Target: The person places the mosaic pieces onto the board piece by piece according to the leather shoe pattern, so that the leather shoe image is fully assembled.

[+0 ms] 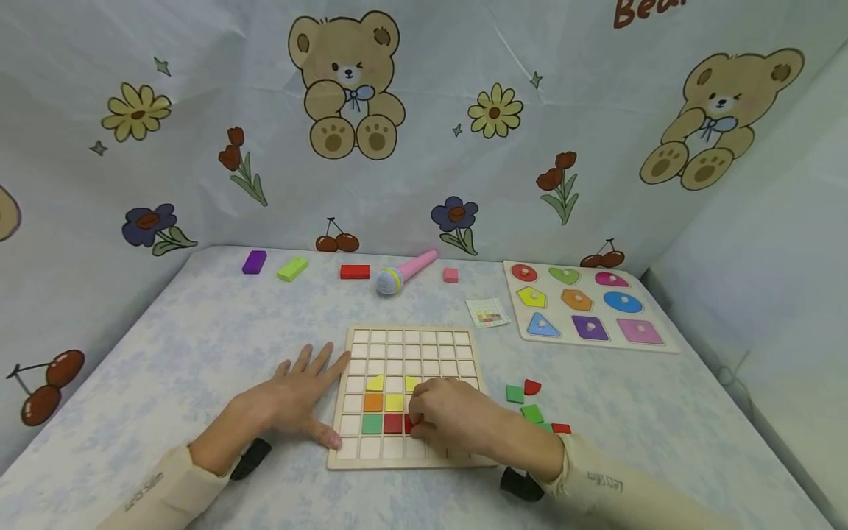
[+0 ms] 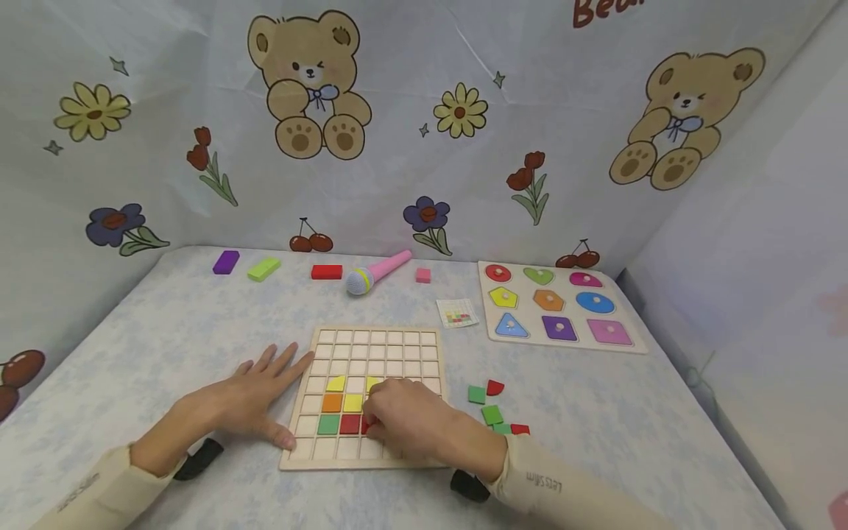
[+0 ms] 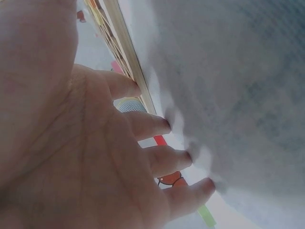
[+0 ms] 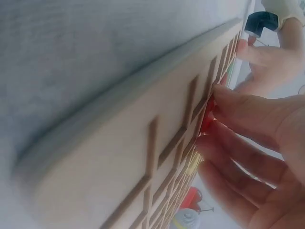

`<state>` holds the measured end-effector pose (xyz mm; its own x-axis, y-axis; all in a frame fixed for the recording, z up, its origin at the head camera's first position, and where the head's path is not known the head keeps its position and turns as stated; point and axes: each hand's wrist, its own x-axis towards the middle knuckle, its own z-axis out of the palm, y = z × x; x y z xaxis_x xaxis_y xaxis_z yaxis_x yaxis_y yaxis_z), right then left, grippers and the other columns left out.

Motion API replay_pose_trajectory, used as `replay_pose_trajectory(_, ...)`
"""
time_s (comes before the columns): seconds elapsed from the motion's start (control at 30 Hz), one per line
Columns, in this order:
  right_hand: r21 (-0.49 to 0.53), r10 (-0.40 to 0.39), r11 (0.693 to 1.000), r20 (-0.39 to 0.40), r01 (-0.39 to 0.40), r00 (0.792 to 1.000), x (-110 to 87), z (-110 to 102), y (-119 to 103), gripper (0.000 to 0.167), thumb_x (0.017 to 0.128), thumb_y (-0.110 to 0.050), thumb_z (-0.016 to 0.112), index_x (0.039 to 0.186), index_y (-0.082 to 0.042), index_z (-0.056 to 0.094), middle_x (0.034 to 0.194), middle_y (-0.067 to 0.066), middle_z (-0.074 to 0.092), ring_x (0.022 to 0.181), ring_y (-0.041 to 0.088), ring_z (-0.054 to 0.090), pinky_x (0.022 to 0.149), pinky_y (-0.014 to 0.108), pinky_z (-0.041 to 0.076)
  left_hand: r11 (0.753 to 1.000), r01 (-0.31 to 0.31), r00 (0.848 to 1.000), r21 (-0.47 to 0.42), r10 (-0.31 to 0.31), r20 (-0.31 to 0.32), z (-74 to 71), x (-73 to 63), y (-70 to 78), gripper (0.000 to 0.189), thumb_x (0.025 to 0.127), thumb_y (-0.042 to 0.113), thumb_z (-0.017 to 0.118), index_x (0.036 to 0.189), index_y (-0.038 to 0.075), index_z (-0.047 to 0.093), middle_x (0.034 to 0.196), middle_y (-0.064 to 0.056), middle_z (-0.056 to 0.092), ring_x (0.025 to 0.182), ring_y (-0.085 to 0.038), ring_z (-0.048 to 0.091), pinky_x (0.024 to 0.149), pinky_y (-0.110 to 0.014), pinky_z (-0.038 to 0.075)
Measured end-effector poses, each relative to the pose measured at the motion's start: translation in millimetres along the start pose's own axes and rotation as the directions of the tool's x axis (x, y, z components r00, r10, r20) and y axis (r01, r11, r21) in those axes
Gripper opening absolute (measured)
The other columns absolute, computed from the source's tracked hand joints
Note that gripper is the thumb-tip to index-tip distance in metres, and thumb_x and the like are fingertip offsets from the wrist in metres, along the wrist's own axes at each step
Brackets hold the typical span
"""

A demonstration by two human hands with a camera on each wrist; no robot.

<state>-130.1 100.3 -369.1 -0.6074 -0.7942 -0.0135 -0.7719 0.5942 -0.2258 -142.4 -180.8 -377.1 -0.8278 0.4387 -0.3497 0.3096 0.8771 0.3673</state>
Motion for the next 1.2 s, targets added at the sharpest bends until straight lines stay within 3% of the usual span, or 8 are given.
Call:
replay_pose_trajectory(0.17, -0.024, -0.008, 1.000, 0.009, 0.008, 1.000, -4.0, 0, -1, 0.013, 0.092, -0.018, 0.074, 0.105, -0.020, 0.075, 0.095, -0.010, 0.067, 0.082, 0.001, 0.059, 0.076, 0.019, 0.052, 1.000, -0.016, 1.000, -0.002, 0.016, -0.010, -0.7, -0.5, 1.1, 0.132, 0.065, 0.065, 0.082, 0.162, 0.009, 0.013, 0.166, -0.026, 0.002, 0.150, -0.055, -0.002, 0.112, -0.077, 0.008)
replay_pose_trajectory(0.33, -0.084, -0.059, 0.995, 0.005, 0.059, 0.998, -9.6, -1, -1, 0.011, 0.094, -0.018, 0.071, 0.101, -0.020, 0.079, 0.100, -0.006, 0.068, 0.088, 0.006, 0.061, 0.077, 0.019, 0.053, 1.000, -0.009, 1.000, 0.000, 0.009, -0.005, 0.0, 0.1, 0.1, 0.132, 0.065, 0.067, 0.081, 0.162, 0.010, 0.012, 0.167, -0.025, 0.002, 0.150, -0.054, -0.002, 0.112, -0.076, 0.008)
replay_pose_trajectory(0.5, -0.138, -0.083, 0.987, 0.035, 0.087, 0.996, -22.7, -3, 2, 0.021, 0.096, -0.025, 0.069, 0.115, -0.022, 0.077, 0.110, -0.005, 0.066, 0.097, 0.010, 0.059, 0.082, 0.021, 0.052, 1.000, -0.003, 1.000, -0.001, 0.003, -0.002, -0.2, 0.0, 0.3, 0.132, 0.064, 0.068, 0.080, 0.162, 0.010, 0.012, 0.167, -0.025, 0.001, 0.151, -0.053, -0.003, 0.113, -0.076, 0.008)
replay_pose_trajectory(0.6, -0.113, -0.083, 0.990, 0.048, 0.088, 0.995, -33.8, -5, 8, 0.025, 0.097, -0.027, 0.067, 0.121, -0.025, 0.074, 0.116, -0.005, 0.065, 0.101, 0.011, 0.059, 0.087, 0.025, 0.053, 1.000, -0.012, 1.000, -0.006, 0.012, -0.008, -0.2, -0.6, 0.5, 0.132, 0.064, 0.067, 0.081, 0.162, 0.010, 0.012, 0.167, -0.026, 0.002, 0.150, -0.054, -0.003, 0.112, -0.077, 0.007)
replay_pose_trajectory(0.67, -0.061, -0.055, 0.996, 0.056, 0.058, 0.997, -42.7, -7, 14, 0.023, 0.097, -0.027, 0.067, 0.119, -0.026, 0.074, 0.117, -0.005, 0.065, 0.101, 0.010, 0.059, 0.088, 0.026, 0.053, 1.000, -0.012, 1.000, -0.006, 0.012, -0.011, -0.2, -1.2, 0.8, 0.133, 0.064, 0.067, 0.081, 0.162, 0.010, 0.013, 0.167, -0.025, 0.002, 0.150, -0.054, -0.003, 0.112, -0.076, 0.008)
replay_pose_trajectory(0.8, 0.049, 0.073, 0.996, 0.090, -0.078, 0.993, -63.1, -15, 30, 0.020, 0.095, -0.031, 0.071, 0.114, -0.029, 0.076, 0.114, -0.010, 0.066, 0.100, 0.008, 0.060, 0.088, 0.029, 0.055, 1.000, -0.013, 1.000, -0.008, 0.013, -0.007, 0.0, -2.6, 0.9, 0.133, 0.064, 0.067, 0.081, 0.162, 0.009, 0.013, 0.166, -0.026, 0.002, 0.150, -0.054, -0.002, 0.112, -0.077, 0.008)
replay_pose_trajectory(0.97, 0.089, 0.218, 0.970, 0.092, -0.226, 0.972, -86.6, -22, 57, 0.022, 0.091, -0.029, 0.075, 0.113, -0.027, 0.075, 0.112, -0.014, 0.066, 0.100, 0.006, 0.061, 0.090, 0.036, 0.056, 1.000, -0.011, 1.000, -0.005, 0.011, -0.008, -1.0, -3.1, 0.7, 0.132, 0.064, 0.067, 0.080, 0.162, 0.009, 0.013, 0.166, -0.026, 0.002, 0.150, -0.054, -0.003, 0.112, -0.076, 0.007)
replay_pose_trajectory(1.2, 0.137, 0.331, 0.929, 0.103, -0.343, 0.938, -112.3, -28, 88, 0.021, 0.088, -0.029, 0.078, 0.108, -0.024, 0.074, 0.101, -0.015, 0.064, 0.086, 0.003, 0.057, 0.075, 0.027, 0.054, 1.000, -0.009, 1.000, -0.012, 0.009, -0.007, -1.0, -2.3, 0.8, 0.132, 0.064, 0.067, 0.081, 0.162, 0.011, 0.013, 0.167, -0.025, 0.002, 0.151, -0.053, -0.003, 0.113, -0.076, 0.007)
